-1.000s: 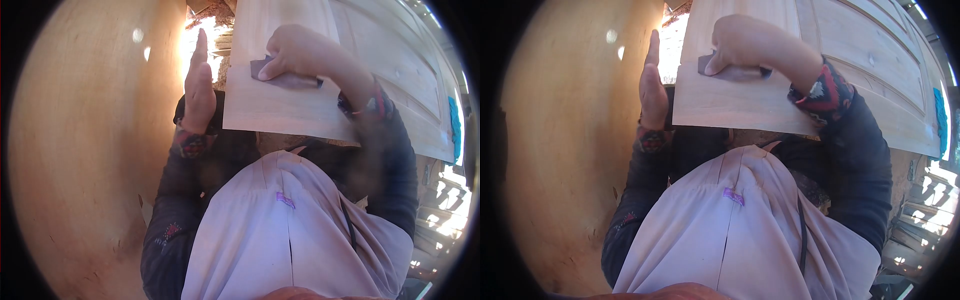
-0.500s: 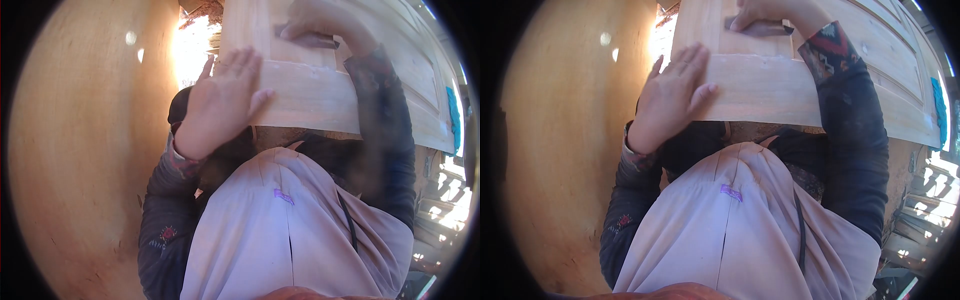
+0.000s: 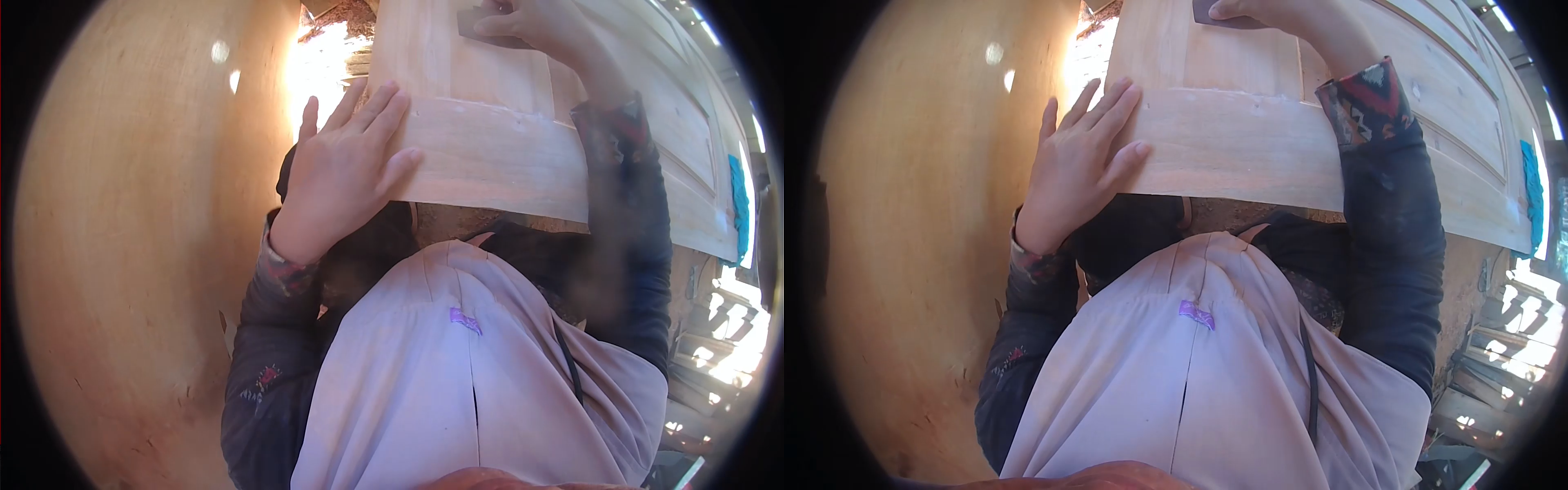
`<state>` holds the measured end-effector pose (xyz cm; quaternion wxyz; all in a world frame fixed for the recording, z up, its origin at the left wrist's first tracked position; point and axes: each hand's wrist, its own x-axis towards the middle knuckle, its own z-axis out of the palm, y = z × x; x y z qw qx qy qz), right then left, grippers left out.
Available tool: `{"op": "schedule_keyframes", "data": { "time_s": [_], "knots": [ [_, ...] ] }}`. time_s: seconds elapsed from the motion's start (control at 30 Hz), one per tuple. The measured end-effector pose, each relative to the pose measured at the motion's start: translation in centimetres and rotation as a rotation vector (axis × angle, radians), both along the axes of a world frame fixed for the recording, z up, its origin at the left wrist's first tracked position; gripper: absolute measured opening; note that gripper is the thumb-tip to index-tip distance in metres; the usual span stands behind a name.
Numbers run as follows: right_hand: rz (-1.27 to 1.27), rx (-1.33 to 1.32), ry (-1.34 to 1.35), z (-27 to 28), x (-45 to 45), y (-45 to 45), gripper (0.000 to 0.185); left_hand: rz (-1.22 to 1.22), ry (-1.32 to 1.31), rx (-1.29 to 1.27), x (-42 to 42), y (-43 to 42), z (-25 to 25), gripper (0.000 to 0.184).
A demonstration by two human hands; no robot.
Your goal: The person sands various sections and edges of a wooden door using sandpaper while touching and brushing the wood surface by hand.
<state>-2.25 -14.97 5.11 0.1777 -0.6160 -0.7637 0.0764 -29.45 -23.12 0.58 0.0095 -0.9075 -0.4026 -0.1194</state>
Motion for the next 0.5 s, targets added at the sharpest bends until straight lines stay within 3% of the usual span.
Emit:
{"op": "schedule_keyframes", "data": {
  "time_s": [0.07, 0.17, 0.27, 0.3, 0.4, 0.43, 0.5],
  "knots": [
    [0.02, 0.164, 0.012, 0.2, -1.2, -1.1, 0.036, -0.059, -0.045, -0.029, 1.1, 0.2, -0.1, 0.05],
    [0.28, 0.374, -0.083, -0.5, -2.0, -2.9, 0.018, -0.157, -0.114, -0.083, 0.9, 0.0, -0.1, 0.05],
    [0.259, 0.336, -0.337, -2.1, -2.0, -7.3, 0.02, -0.134, -0.134, -0.088, -0.9, 0.2, -0.8, 0.053],
    [0.257, 0.317, -0.278, -2.5, -1.7, -8.9, 0.018, -0.104, -0.136, -0.08, -1.6, 0.4, -1.1, 0.054],
    [0.245, 0.268, -0.096, -3.5, -1.1, -12.1, 0.02, 0.166, -0.672, -0.288, -2.5, 2.1, -4.1, 0.055],
    [0.238, 0.265, -0.032, -3.8, -1.0, -12.5, 0.022, 0.231, -0.761, -0.658, -2.7, 2.4, -4.3, 0.059],
    [0.243, 0.257, 0.029, -4.4, -1.2, -12.4, 0.024, 0.155, -1.144, -1.165, -2.1, 1.9, -5.0, 0.059]
  ]
}}
